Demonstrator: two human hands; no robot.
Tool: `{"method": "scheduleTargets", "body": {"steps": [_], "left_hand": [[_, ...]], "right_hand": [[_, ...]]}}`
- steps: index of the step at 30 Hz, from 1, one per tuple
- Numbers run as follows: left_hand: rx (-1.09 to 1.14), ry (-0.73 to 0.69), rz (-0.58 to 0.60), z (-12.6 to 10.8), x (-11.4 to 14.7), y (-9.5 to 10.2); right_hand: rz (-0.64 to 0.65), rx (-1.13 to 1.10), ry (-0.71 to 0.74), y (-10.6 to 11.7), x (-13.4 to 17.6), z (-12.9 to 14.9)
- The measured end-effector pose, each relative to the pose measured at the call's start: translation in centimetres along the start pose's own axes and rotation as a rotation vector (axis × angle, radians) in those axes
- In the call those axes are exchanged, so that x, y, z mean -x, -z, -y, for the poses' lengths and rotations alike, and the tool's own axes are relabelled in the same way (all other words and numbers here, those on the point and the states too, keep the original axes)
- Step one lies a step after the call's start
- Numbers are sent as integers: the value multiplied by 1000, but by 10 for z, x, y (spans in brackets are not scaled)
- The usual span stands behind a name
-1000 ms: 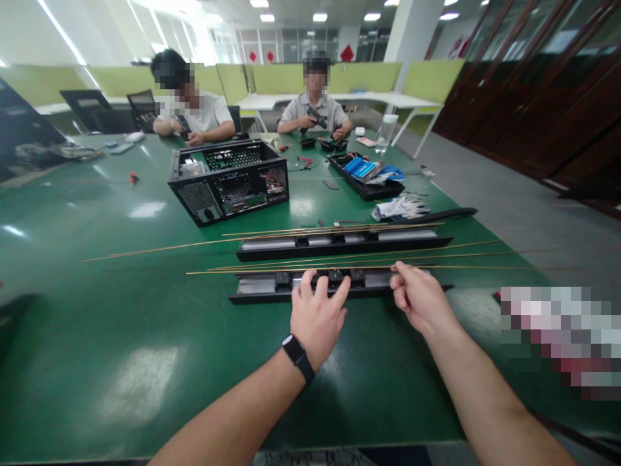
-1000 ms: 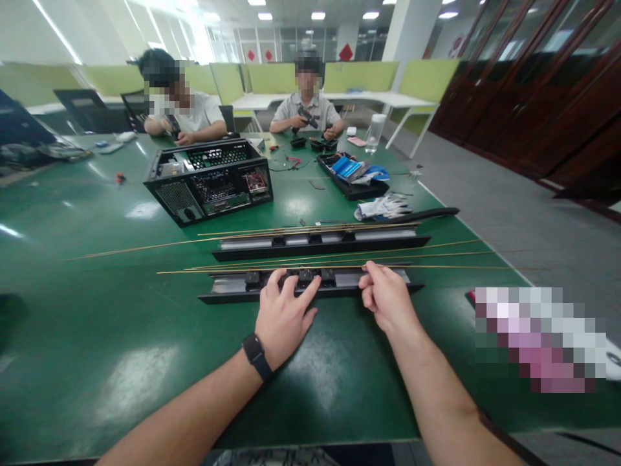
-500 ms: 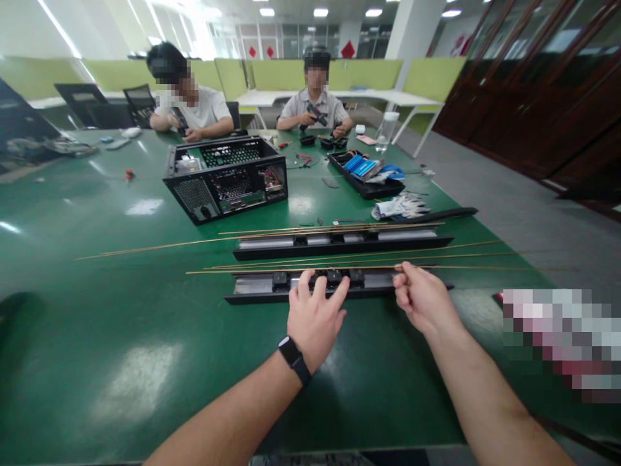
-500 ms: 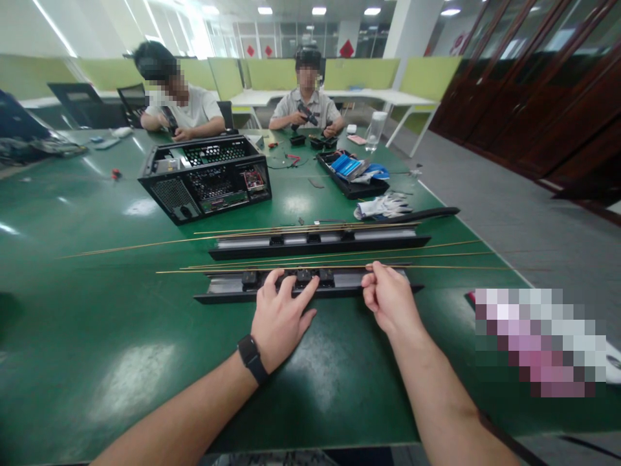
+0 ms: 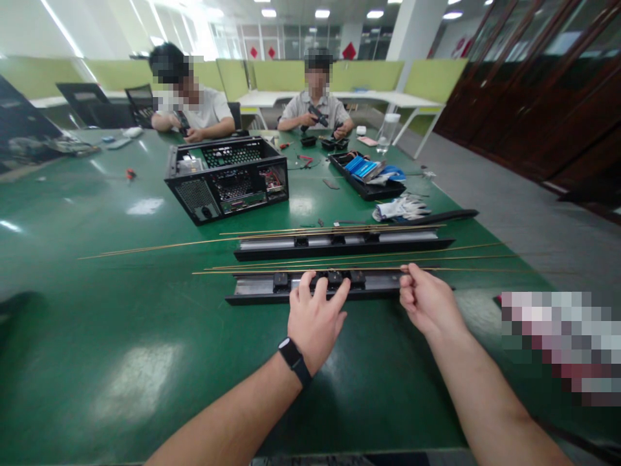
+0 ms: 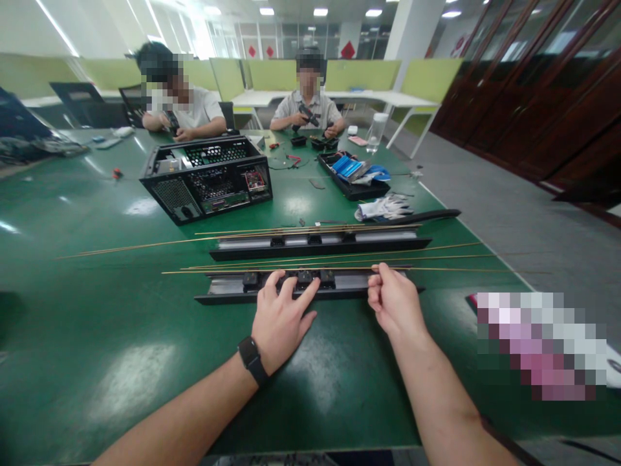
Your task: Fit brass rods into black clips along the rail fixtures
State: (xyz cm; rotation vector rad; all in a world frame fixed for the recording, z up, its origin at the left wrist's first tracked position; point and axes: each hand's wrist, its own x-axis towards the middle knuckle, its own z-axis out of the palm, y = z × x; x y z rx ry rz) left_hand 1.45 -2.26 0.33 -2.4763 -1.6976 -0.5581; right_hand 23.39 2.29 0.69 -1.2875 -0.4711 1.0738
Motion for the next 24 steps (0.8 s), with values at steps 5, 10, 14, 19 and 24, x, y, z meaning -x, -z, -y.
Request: {"method": "scheduleTargets", "body": {"steps": [5,10,14,19,24], "left_hand": [[-13,1,-6,0,0,0],[-14,3,-9,0,0,0],[-24,2,-15,-1,0,-1],[-23,0,-24,-1,0,-1],[-18,2,-27,-1,0,-1]], "right_hand": [[-20,6,15,2,-3,0],[-3,2,15,1,-3,0],[41,54,13,1,0,0],[145,92,-19,-1,4,-2],[200,102,-47,-1,5,-2]]}}
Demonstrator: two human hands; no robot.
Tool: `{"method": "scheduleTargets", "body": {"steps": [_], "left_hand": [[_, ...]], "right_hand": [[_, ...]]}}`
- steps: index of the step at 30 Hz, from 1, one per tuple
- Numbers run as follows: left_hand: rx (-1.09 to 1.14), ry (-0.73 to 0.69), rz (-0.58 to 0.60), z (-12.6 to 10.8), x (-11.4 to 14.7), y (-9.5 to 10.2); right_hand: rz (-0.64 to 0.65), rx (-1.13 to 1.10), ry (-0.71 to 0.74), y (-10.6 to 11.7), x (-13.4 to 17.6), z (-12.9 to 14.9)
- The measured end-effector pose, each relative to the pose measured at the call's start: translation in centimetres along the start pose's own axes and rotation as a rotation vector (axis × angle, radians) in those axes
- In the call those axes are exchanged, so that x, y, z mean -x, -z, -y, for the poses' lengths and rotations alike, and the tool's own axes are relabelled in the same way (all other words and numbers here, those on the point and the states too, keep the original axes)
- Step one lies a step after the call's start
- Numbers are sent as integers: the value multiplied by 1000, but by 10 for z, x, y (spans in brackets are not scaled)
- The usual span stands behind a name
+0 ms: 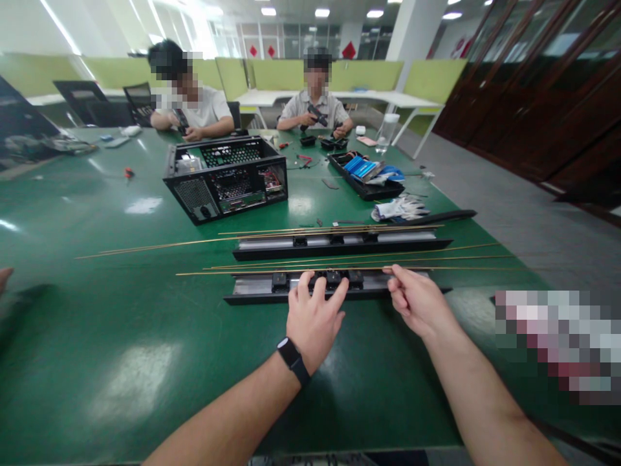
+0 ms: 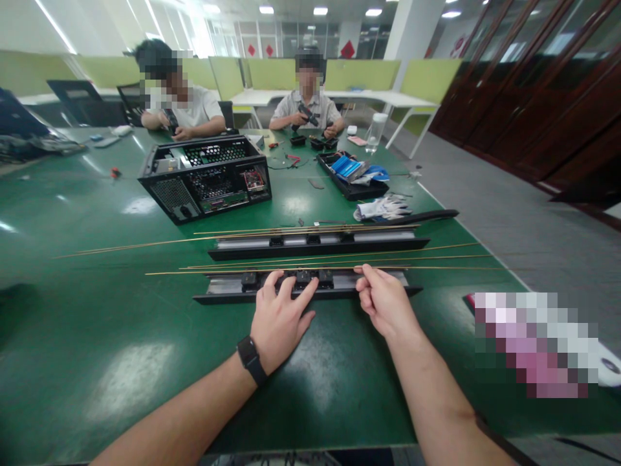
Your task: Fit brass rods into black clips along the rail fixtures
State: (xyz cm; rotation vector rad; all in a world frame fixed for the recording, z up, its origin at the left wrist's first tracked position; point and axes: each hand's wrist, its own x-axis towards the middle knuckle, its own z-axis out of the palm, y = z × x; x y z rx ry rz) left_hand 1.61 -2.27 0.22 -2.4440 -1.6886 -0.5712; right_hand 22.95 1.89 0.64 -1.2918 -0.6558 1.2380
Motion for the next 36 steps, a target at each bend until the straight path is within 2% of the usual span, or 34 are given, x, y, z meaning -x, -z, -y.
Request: {"method": "scheduleTargets", "body": {"steps": [18,23,31,36], "left_hand": [[10,2,27,1,0,1],[5,2,20,1,0,1],[1,6,21,0,0,2],[2,3,20,0,0,1]], "right_hand": [[-196,-112,48,8,-8,4],[-162,-92,51,6,-6,5],[-19,-9,9,2,0,2],[-76,-67,16,2,-2,1]]}}
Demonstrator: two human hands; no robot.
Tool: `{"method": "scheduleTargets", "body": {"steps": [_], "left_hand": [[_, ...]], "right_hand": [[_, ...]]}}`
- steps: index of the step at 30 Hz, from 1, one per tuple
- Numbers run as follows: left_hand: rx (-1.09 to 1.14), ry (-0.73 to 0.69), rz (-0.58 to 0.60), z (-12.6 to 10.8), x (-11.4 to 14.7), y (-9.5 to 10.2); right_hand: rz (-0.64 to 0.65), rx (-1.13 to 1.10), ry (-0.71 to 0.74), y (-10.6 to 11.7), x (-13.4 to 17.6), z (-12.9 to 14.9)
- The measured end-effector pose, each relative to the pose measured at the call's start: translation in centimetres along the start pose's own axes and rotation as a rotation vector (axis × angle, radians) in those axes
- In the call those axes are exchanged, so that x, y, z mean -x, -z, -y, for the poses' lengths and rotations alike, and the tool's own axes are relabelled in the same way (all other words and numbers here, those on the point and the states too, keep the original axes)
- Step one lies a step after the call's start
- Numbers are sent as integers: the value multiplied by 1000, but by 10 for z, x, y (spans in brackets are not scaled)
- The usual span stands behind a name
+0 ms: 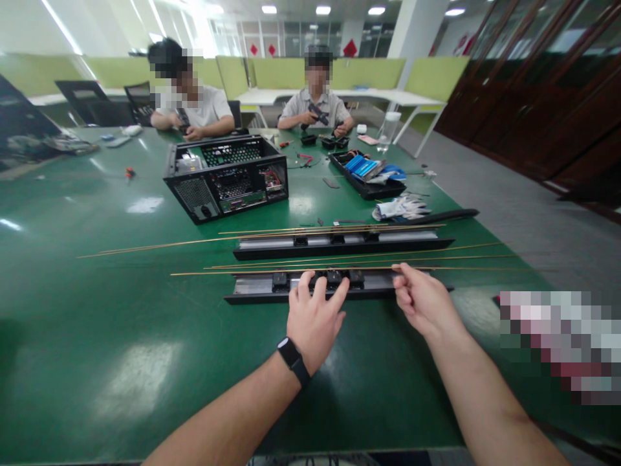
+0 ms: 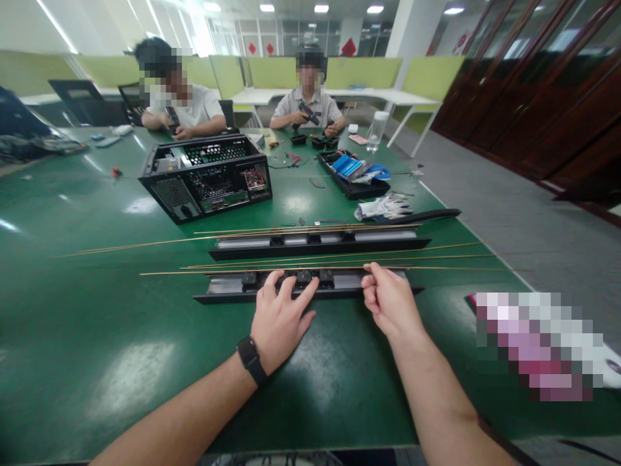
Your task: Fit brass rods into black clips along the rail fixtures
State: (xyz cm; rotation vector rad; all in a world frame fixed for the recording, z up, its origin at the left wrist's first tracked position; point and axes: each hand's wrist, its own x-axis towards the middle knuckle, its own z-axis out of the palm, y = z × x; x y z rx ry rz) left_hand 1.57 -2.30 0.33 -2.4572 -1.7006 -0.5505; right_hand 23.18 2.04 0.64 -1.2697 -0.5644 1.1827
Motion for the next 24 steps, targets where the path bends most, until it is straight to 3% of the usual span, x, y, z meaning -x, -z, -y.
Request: {"method": "scheduleTargets", "body": {"steps": [3,9,13,18,24], "left_hand": [[3,-2,1,0,0,0],[13,2,11,0,0,1],[9,1,2,0,0,1],[2,2,-4,-1,0,0],[-4,0,3,0,0,1]], "right_hand": [[-46,-21,16,-2,1,0],[36,4,-28,-5,5,1],[-7,-33,-3,-5,4,0],[61,16,-18,-6,5,-1],[21,-3,-11,-5,5,-1]]}}
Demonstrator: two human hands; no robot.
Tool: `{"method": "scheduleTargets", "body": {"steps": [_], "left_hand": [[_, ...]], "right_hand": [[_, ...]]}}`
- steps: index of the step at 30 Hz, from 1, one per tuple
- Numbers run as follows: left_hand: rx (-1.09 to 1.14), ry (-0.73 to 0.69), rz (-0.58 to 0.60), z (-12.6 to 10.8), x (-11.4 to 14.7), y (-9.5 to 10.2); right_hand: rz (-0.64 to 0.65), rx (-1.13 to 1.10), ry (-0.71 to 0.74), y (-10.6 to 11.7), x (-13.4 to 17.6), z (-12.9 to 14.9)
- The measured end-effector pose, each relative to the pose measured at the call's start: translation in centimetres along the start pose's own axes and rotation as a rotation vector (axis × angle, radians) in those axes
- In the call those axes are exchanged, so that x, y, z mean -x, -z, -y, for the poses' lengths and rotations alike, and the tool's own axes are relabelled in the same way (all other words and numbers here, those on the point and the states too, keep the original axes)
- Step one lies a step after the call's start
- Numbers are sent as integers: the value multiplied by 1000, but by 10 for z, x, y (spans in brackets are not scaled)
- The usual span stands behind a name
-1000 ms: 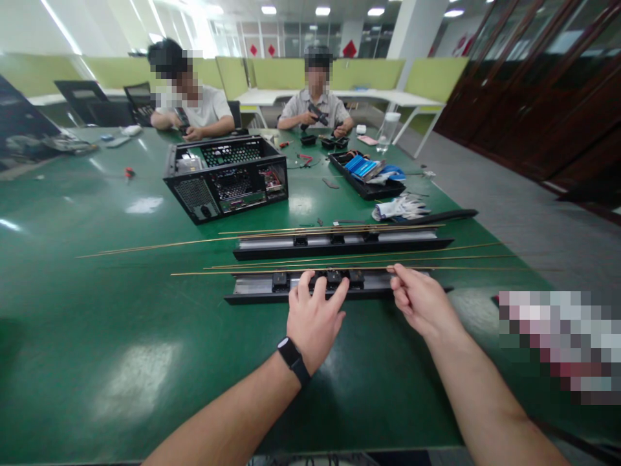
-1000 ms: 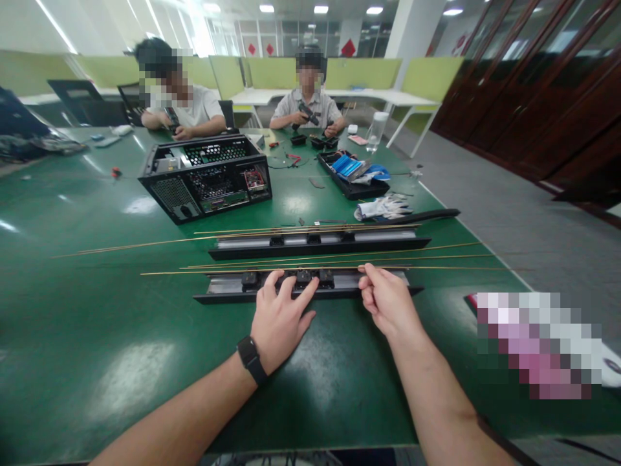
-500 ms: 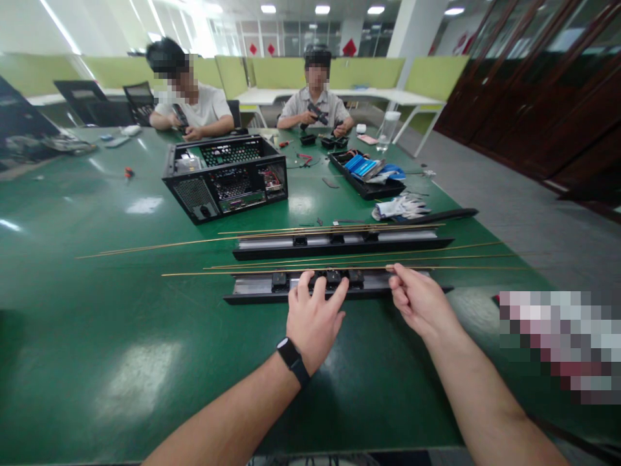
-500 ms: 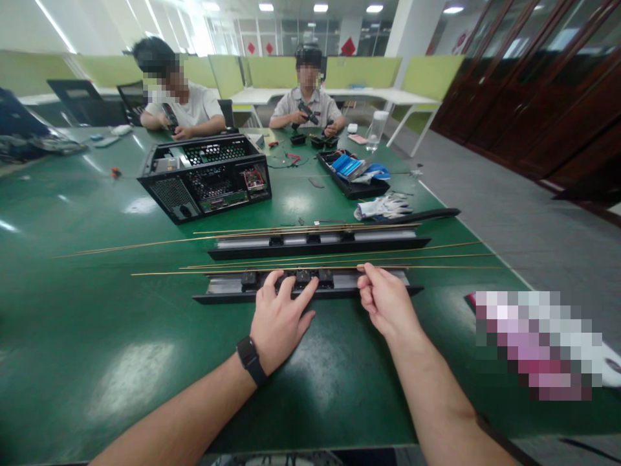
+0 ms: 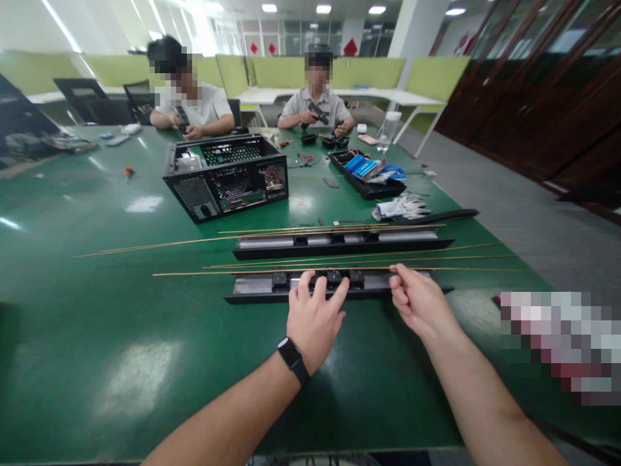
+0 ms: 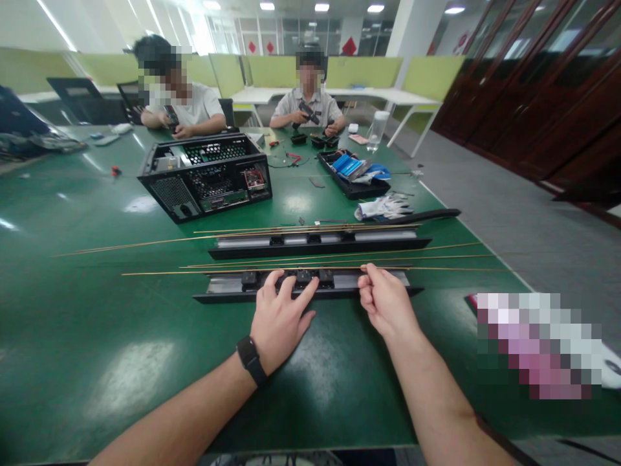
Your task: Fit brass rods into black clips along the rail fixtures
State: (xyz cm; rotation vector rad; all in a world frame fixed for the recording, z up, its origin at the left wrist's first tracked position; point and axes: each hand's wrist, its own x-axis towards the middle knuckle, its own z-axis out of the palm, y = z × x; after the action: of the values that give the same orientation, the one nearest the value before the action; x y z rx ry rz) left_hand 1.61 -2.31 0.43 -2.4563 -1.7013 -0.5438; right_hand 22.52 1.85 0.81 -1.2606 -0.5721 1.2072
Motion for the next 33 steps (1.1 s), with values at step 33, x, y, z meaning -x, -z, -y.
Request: {"method": "scheduleTargets", "body": {"steps": [33], "left_hand": [[17,1,6,1,0,0]], "right_hand": [[45,44,-20,0,-1,-1]]}}
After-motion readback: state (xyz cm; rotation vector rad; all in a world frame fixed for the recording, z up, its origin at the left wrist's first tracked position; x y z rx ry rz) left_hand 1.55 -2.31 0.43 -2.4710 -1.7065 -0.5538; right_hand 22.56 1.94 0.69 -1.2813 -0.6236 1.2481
